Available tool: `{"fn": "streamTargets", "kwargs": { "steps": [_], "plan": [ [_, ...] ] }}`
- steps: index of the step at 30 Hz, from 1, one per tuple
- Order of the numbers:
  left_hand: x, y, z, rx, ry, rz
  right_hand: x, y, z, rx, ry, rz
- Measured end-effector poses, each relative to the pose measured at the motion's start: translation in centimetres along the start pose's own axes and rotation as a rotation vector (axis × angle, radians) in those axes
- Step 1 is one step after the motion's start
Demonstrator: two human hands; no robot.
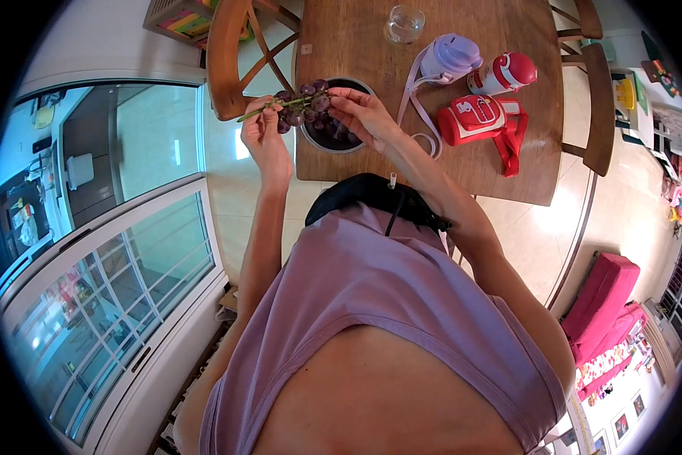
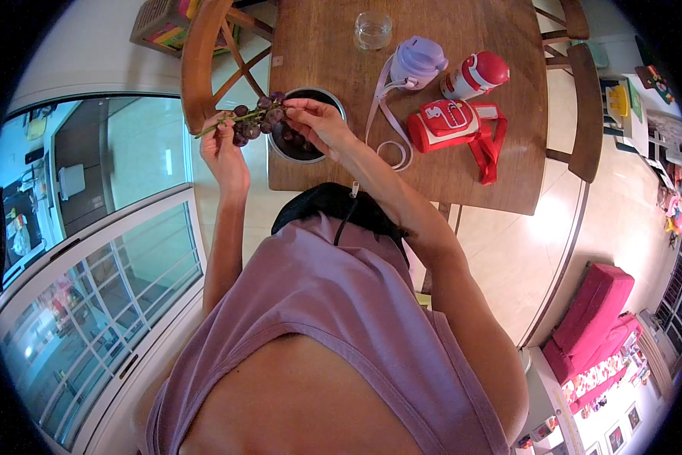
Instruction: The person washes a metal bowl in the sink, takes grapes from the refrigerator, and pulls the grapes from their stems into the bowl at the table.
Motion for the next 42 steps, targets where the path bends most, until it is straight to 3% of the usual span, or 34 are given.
{"fn": "streamTargets", "kwargs": {
  "steps": [12,15,17,21,25,27,29,31,38,42],
  "plan": [
    [0.7,0.7,-0.7,0.033,-0.002,0.022,-0.2,0.5,-1.6,0.278,-0.023,0.023],
    [1.1,1.1,-1.1,0.069,-0.029,0.059,-0.2,1.2,-3.0,0.069,-0.004,0.022],
    [1.1,1.0,-1.3,0.052,-0.018,0.053,0.3,0.8,-3.3,-0.809,-0.057,-0.131],
    [1.1,0.4,-2.0,0.056,-0.035,0.041,-0.2,-0.1,-2.1,-1.453,0.034,-0.313],
    [0.7,0.7,-2.0,0.009,-0.009,-0.053,0.1,-2.2,-2.0,-1.251,0.180,-0.205],
    [0.8,1.1,-1.5,-0.005,-0.098,-0.020,0.5,-3.6,-2.0,-0.743,0.165,-0.291],
    [0.8,1.4,-1.2,-0.011,-0.127,-0.028,0.6,-4.5,-0.8,-0.667,0.122,-0.215],
    [0.9,1.5,-0.9,-0.019,-0.160,-0.033,0.8,-4.3,1.5,-0.506,-0.085,-0.141],
    [1.3,2.2,-0.2,-0.083,-0.195,-0.007,0.4,-4.7,4.8,-0.651,-0.391,-0.164],
    [1.4,2.9,0.1,-0.058,-0.222,0.010,0.2,-5.0,4.7,-0.673,-0.430,-0.169]
  ]
}}
Point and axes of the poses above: each hand's wrist, its own x-axis towards the middle knuckle, its own z-axis out of the palm, y = z × x, the point moved 7 cm from there along x, towards the middle knuckle, and after that the axes turned 6 degrees about -y, right-handed, at the moved point
